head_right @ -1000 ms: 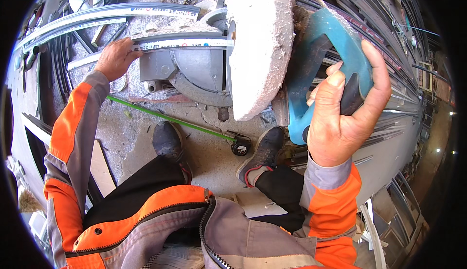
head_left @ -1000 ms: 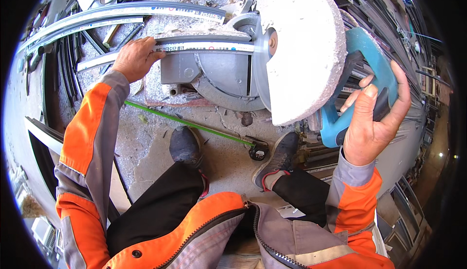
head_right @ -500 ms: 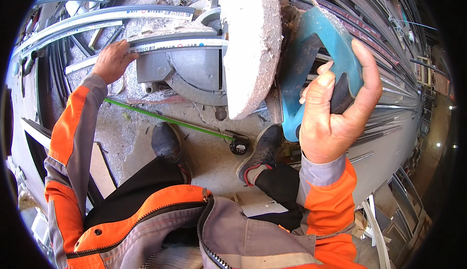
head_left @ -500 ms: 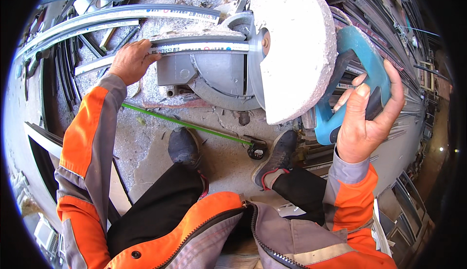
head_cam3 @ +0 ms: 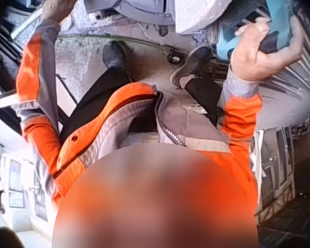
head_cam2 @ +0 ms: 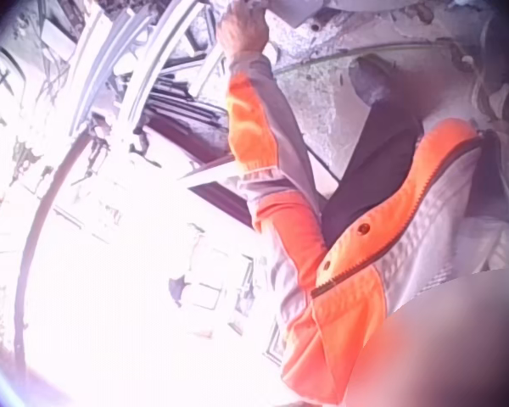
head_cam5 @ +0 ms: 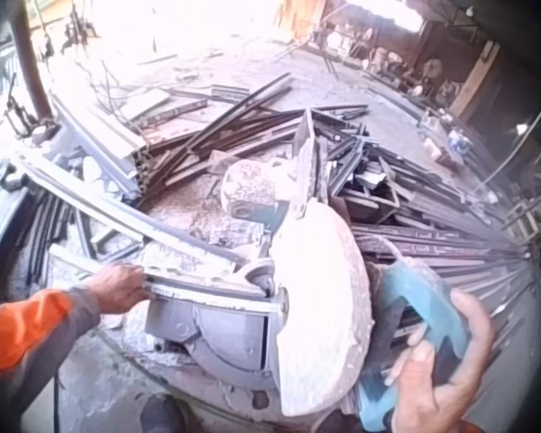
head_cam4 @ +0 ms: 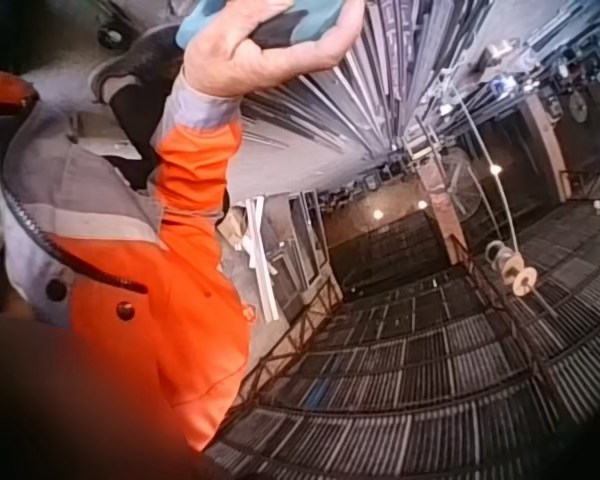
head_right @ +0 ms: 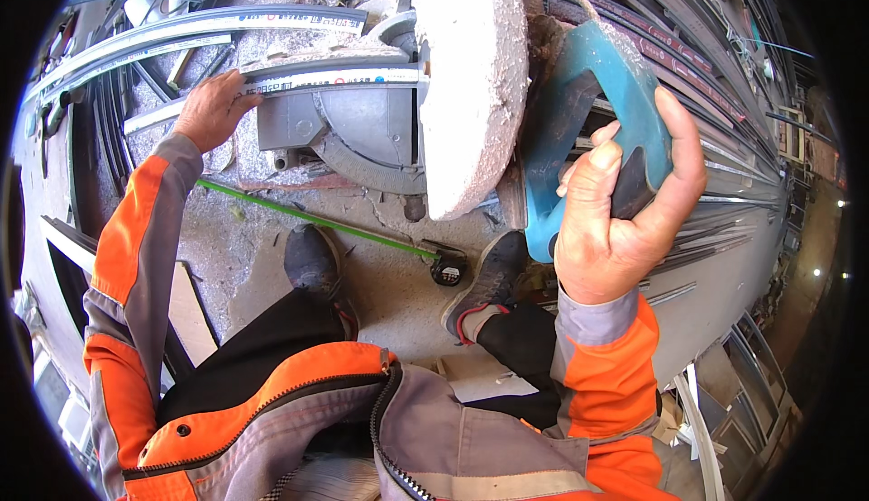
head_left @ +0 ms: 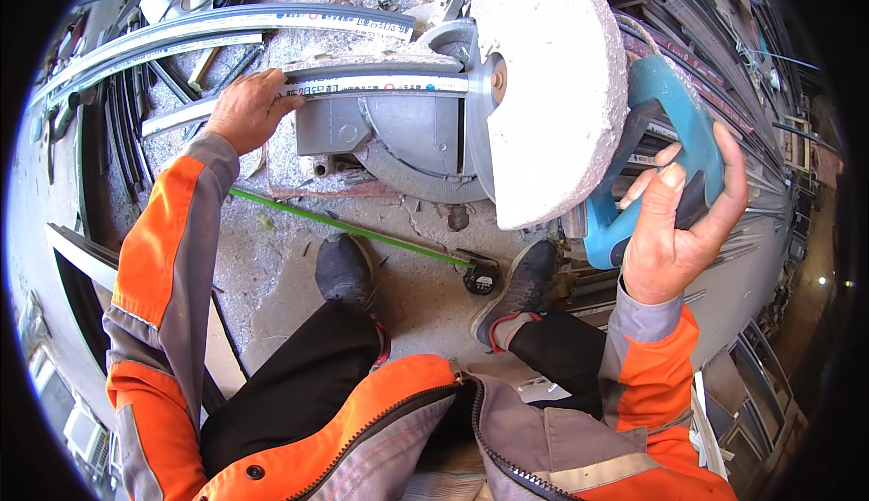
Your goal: The person measures and marks metal profiles with a tape measure and marker, then cuts them to length using a miter saw. The cut pieces are placed into a window frame assembly on the floor.
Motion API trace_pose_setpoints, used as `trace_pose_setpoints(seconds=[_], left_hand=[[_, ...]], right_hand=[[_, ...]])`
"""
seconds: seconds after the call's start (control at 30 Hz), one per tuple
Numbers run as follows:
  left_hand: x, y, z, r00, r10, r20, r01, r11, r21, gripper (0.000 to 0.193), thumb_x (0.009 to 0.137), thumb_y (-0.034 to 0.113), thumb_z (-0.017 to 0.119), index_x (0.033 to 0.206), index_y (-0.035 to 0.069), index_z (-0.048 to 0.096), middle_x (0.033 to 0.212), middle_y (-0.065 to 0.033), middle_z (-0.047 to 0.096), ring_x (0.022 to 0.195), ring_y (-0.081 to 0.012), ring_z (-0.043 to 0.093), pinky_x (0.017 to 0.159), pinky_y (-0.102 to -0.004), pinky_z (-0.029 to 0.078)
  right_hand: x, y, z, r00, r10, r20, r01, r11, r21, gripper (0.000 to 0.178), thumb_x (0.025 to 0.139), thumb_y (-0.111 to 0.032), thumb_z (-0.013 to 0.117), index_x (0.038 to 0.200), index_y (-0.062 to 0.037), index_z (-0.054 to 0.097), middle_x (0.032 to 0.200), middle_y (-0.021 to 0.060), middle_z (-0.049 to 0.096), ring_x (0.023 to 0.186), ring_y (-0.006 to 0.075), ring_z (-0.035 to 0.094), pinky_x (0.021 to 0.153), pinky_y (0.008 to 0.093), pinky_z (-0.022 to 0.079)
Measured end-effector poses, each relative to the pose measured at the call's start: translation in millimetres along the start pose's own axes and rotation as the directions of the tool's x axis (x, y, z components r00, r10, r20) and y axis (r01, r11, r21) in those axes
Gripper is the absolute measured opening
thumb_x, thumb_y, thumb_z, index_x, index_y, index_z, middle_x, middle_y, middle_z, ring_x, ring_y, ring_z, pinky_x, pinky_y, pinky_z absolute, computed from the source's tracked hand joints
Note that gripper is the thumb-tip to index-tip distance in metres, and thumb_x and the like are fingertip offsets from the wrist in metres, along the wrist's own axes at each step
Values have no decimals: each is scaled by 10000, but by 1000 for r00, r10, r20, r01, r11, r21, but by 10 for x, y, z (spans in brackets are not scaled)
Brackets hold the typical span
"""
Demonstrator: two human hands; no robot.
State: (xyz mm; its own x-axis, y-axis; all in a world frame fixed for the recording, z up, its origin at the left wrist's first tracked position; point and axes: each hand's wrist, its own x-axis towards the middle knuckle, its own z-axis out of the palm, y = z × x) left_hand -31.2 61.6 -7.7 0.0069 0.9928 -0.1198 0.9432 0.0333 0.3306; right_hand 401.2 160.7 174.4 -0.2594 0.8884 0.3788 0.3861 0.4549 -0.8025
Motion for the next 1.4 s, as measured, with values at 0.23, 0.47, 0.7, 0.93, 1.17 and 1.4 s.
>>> trace_pose_setpoints(seconds=[0.23, 0.47, 0.7, 0.93, 1.17, 1.4], left_hand=[[15, 36, -40, 1000, -16, 21, 15, 1000, 25, 404, 1017, 390, 667, 906, 20, 550, 903, -207, 636, 898, -449, 644, 799, -543, 492], [5, 34, -39, 1000, -10, 6, 10, 1000, -2, 391, 1012, 356, 675, 894, 10, 535, 893, -214, 603, 887, -465, 621, 782, -553, 476], [15, 39, -55, 999, -24, 31, 23, 999, 36, 405, 1011, 402, 679, 919, 21, 576, 914, -199, 660, 905, -441, 663, 808, -538, 510], [19, 33, -46, 1000, -22, 22, 21, 999, 41, 415, 1008, 408, 680, 906, 22, 567, 900, -198, 654, 884, -441, 662, 785, -540, 506], [17, 15, -36, 1000, -18, 24, 17, 999, 41, 422, 1011, 415, 674, 901, 24, 558, 897, -201, 649, 887, -450, 658, 786, -544, 503], [18, 32, -45, 999, -22, 28, 21, 999, 36, 414, 1016, 409, 669, 911, 26, 554, 905, -204, 650, 902, -452, 659, 794, -549, 504]], right_hand=[[-54, 14, 8, 1000, 10, -12, -10, 1000, -4, 535, 1060, -44, 613, 1549, -75, 397, 1117, 92, 631, 701, 91, 580, 626, 244, 526], [-102, 56, 27, 1000, -21, -14, 21, 1000, 6, 532, 1061, -45, 609, 1547, -60, 393, 1115, 93, 631, 699, 87, 578, 636, 240, 521], [-155, 103, 30, 999, -31, -19, 32, 999, 23, 543, 1059, -30, 603, 1553, -49, 376, 1114, 98, 625, 706, 89, 577, 641, 236, 517], [-188, 140, 24, 998, -59, -14, 59, 998, 0, 527, 1070, -58, 604, 1548, -61, 384, 1133, 124, 630, 705, 118, 591, 619, 256, 542], [-227, 164, 46, 998, -43, -35, 44, 998, 36, 550, 1047, -1, 600, 1547, -39, 374, 1128, 115, 633, 706, 94, 574, 642, 233, 516], [-249, 192, 39, 997, -65, -35, 66, 998, 14, 544, 1045, -10, 612, 1537, -36, 381, 1123, 119, 631, 708, 96, 575, 645, 234, 518]])
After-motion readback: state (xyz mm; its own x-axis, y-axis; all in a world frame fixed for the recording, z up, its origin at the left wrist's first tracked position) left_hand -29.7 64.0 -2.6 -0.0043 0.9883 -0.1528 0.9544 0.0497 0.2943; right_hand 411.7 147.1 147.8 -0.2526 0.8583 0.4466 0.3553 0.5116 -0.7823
